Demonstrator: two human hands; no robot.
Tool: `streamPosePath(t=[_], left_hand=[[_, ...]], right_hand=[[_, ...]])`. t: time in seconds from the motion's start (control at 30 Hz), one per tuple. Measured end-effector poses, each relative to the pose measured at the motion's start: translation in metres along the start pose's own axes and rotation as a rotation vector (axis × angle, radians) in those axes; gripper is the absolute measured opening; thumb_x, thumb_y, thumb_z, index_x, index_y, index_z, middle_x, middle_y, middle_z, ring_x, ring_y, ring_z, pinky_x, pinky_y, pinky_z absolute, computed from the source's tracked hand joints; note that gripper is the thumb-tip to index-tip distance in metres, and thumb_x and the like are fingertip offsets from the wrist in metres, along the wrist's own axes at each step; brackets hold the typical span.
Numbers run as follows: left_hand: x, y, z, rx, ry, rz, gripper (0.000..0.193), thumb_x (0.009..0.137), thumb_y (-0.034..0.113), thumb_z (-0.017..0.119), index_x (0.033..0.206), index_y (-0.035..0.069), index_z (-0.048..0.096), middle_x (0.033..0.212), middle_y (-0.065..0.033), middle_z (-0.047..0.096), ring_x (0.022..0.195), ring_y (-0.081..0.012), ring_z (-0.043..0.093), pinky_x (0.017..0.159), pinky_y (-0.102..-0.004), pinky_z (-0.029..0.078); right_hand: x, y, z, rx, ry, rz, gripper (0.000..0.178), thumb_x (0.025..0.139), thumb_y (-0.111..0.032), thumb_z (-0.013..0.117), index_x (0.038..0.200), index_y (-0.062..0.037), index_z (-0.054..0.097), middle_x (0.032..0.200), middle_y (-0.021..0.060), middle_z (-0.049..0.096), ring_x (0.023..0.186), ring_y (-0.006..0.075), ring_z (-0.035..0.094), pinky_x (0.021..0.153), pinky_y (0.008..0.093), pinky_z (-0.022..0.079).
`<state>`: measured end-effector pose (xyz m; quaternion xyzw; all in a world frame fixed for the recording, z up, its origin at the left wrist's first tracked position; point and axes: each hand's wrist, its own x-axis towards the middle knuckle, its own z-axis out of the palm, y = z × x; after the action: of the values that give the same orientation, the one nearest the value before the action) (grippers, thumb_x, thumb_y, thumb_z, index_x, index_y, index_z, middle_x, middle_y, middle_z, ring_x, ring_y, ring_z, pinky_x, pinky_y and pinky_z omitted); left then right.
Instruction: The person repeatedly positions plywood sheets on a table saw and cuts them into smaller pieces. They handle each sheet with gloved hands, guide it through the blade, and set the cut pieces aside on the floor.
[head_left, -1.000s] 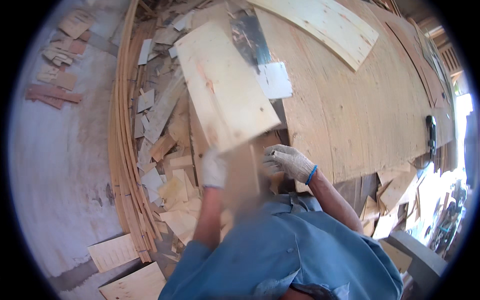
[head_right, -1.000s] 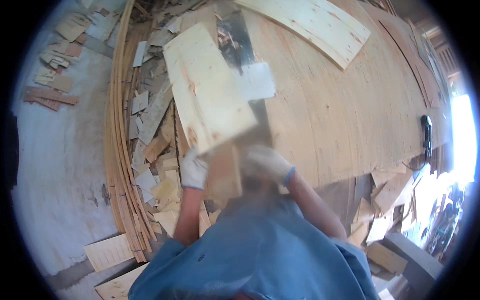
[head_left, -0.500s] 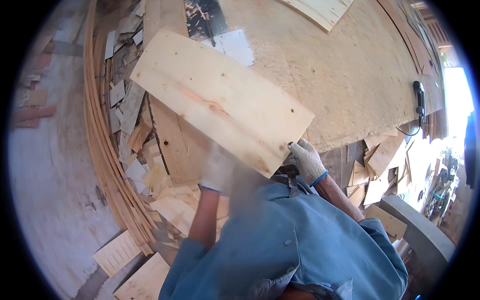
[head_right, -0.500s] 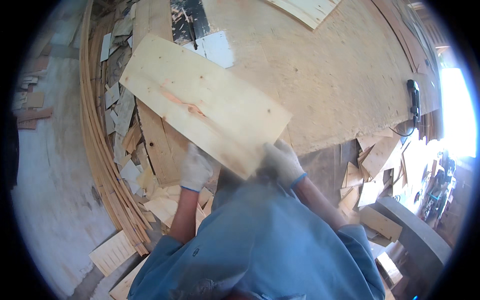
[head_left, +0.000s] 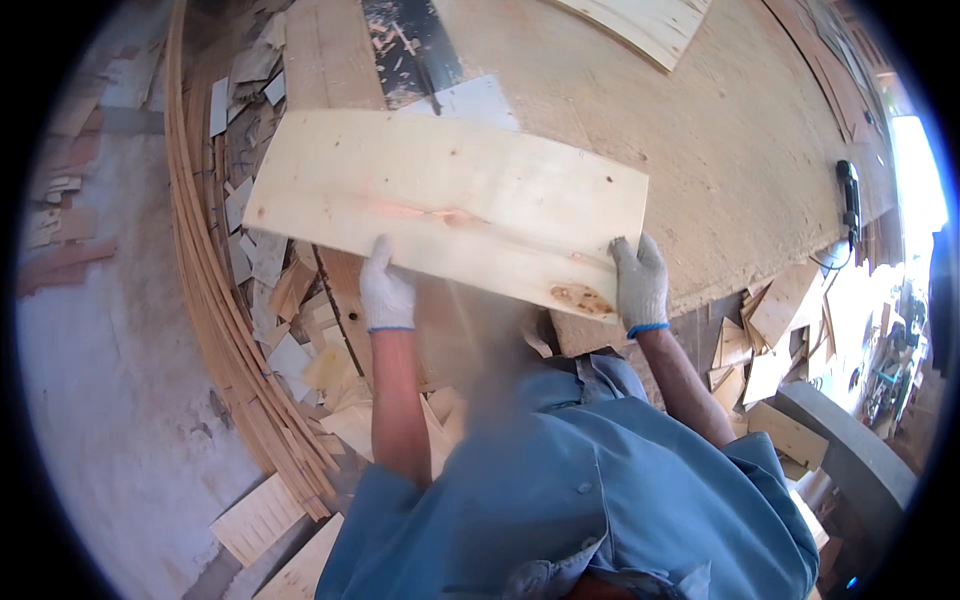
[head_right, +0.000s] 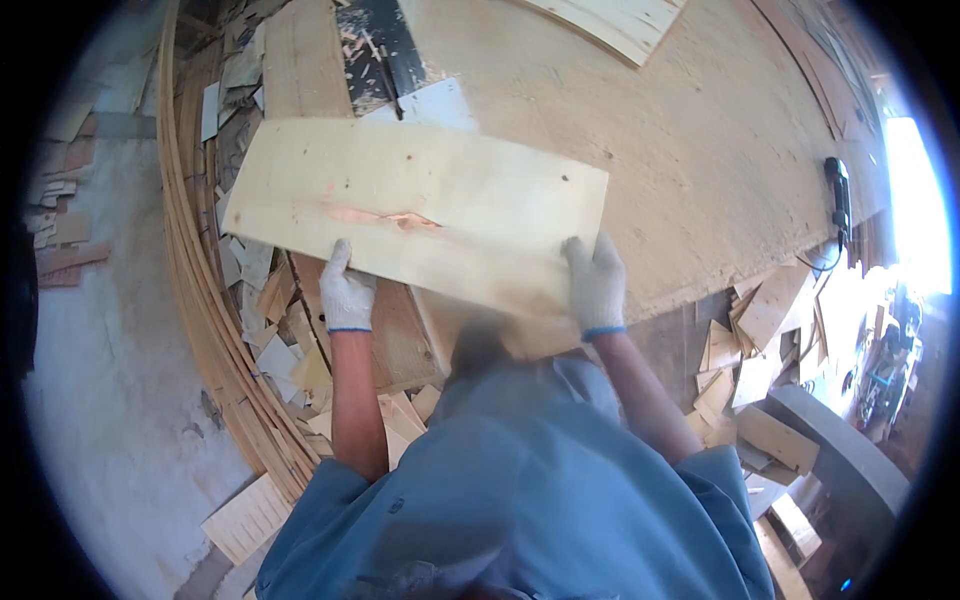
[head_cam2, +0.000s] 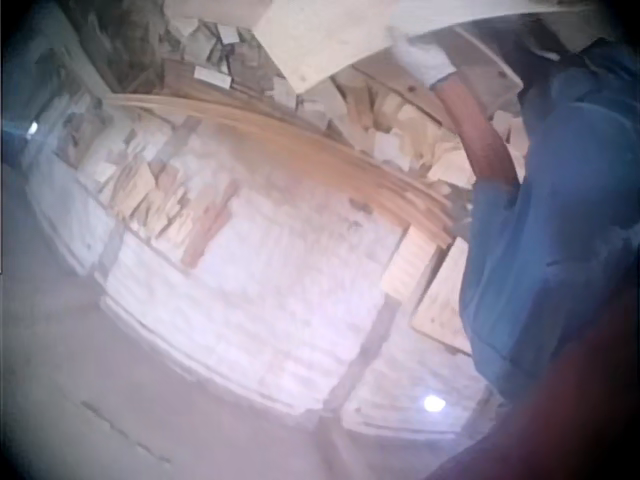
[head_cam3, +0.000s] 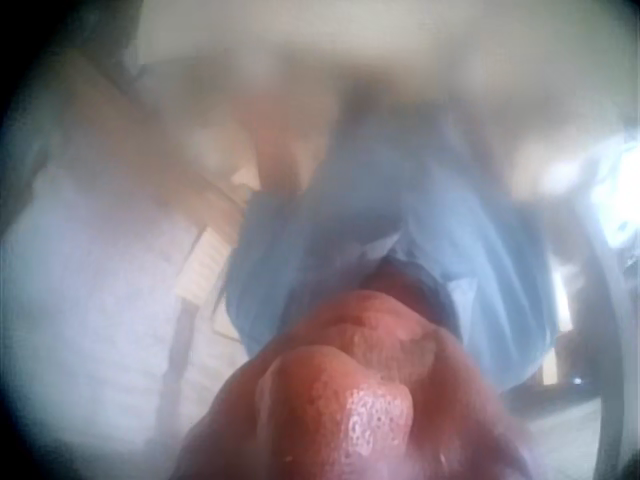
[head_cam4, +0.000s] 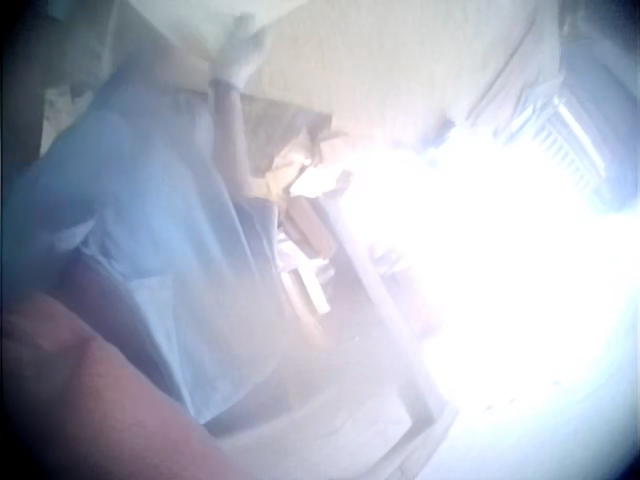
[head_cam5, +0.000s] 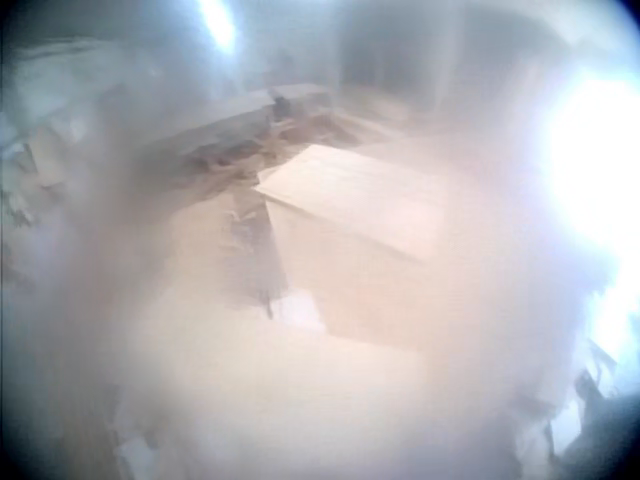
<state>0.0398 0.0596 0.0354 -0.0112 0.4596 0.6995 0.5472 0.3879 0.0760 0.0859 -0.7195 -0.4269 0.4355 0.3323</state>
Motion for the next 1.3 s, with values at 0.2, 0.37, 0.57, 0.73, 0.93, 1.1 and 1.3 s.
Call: streamPosePath(t=[0.2, 0.37, 0.57, 0.73, 0.93, 1.1, 1.3], left_hand=[[-0.022, 0.027, -0.023, -0.136, 0.145, 0.082, 0.035, 0.092, 0.004, 0.059, 0.126, 0.000, 0.053, 0.124, -0.0121, 0.059, 0.118, -0.0274, 0.056, 0.106, -0.0452, 0.043], [-0.015, 0.032, -0.035, -0.182, 0.279, 0.108, 0.031, 0.091, 0.002, 0.061, 0.122, 0.004, 0.056, 0.123, -0.0108, 0.061, 0.117, -0.0265, 0.058, 0.102, -0.0464, 0.047], [-0.003, 0.037, -0.050, -0.199, 0.249, 0.121, 0.032, 0.092, 0.005, 0.063, 0.123, 0.005, 0.056, 0.123, -0.0109, 0.061, 0.119, -0.0252, 0.057, 0.104, -0.0454, 0.047], [0.001, 0.045, -0.050, -0.178, 0.244, 0.135, 0.032, 0.091, 0.004, 0.063, 0.122, 0.002, 0.054, 0.123, -0.0111, 0.060, 0.120, -0.0257, 0.056, 0.106, -0.0454, 0.045], [0.012, 0.050, -0.044, -0.163, 0.275, 0.130, 0.032, 0.090, 0.004, 0.063, 0.121, 0.001, 0.054, 0.122, -0.0125, 0.060, 0.119, -0.0279, 0.055, 0.106, -0.0457, 0.044], [0.019, 0.046, -0.045, -0.156, 0.306, 0.123, 0.032, 0.090, 0.002, 0.063, 0.121, 0.001, 0.054, 0.122, -0.0129, 0.060, 0.119, -0.0275, 0.056, 0.105, -0.0460, 0.045], [0.024, 0.045, -0.056, -0.190, 0.262, 0.105, 0.032, 0.090, 0.001, 0.062, 0.121, 0.002, 0.055, 0.122, -0.0123, 0.061, 0.120, -0.0260, 0.056, 0.105, -0.0461, 0.046]], right_hand=[[0.078, -0.058, 0.053, -0.154, -0.212, -0.145, 0.038, 0.088, -0.030, 0.060, 0.115, -0.0030, 0.064, 0.096, 0.0190, 0.069, 0.089, 0.0288, 0.066, 0.081, 0.0375, 0.050], [0.126, -0.069, 0.095, -0.271, -0.315, -0.232, 0.045, 0.087, -0.037, 0.061, 0.123, -0.0091, 0.063, 0.112, 0.0196, 0.068, 0.103, 0.0319, 0.065, 0.089, 0.0386, 0.049], [0.153, -0.058, 0.129, -0.258, -0.313, -0.238, 0.055, 0.088, -0.039, 0.061, 0.129, -0.0030, 0.059, 0.122, 0.0221, 0.064, 0.115, 0.0330, 0.061, 0.096, 0.0378, 0.047], [0.159, -0.052, 0.143, -0.261, -0.350, -0.238, 0.056, 0.088, -0.038, 0.060, 0.130, -0.0009, 0.058, 0.123, 0.0225, 0.064, 0.116, 0.0334, 0.061, 0.097, 0.0365, 0.046], [0.161, -0.057, 0.150, -0.163, -0.344, -0.235, 0.036, 0.091, -0.028, 0.058, 0.118, -0.0044, 0.063, 0.099, 0.0122, 0.067, 0.095, 0.0196, 0.062, 0.085, 0.0316, 0.048], [0.172, -0.043, 0.155, -0.202, -0.241, -0.311, 0.027, 0.092, -0.024, 0.059, 0.112, -0.0065, 0.067, 0.087, 0.0066, 0.069, 0.084, 0.0123, 0.063, 0.079, 0.0285, 0.049], [0.171, -0.047, 0.155, -0.162, -0.324, -0.220, 0.054, 0.087, -0.035, 0.061, 0.129, -0.0009, 0.059, 0.116, 0.0206, 0.067, 0.109, 0.0315, 0.065, 0.093, 0.0368, 0.049]])
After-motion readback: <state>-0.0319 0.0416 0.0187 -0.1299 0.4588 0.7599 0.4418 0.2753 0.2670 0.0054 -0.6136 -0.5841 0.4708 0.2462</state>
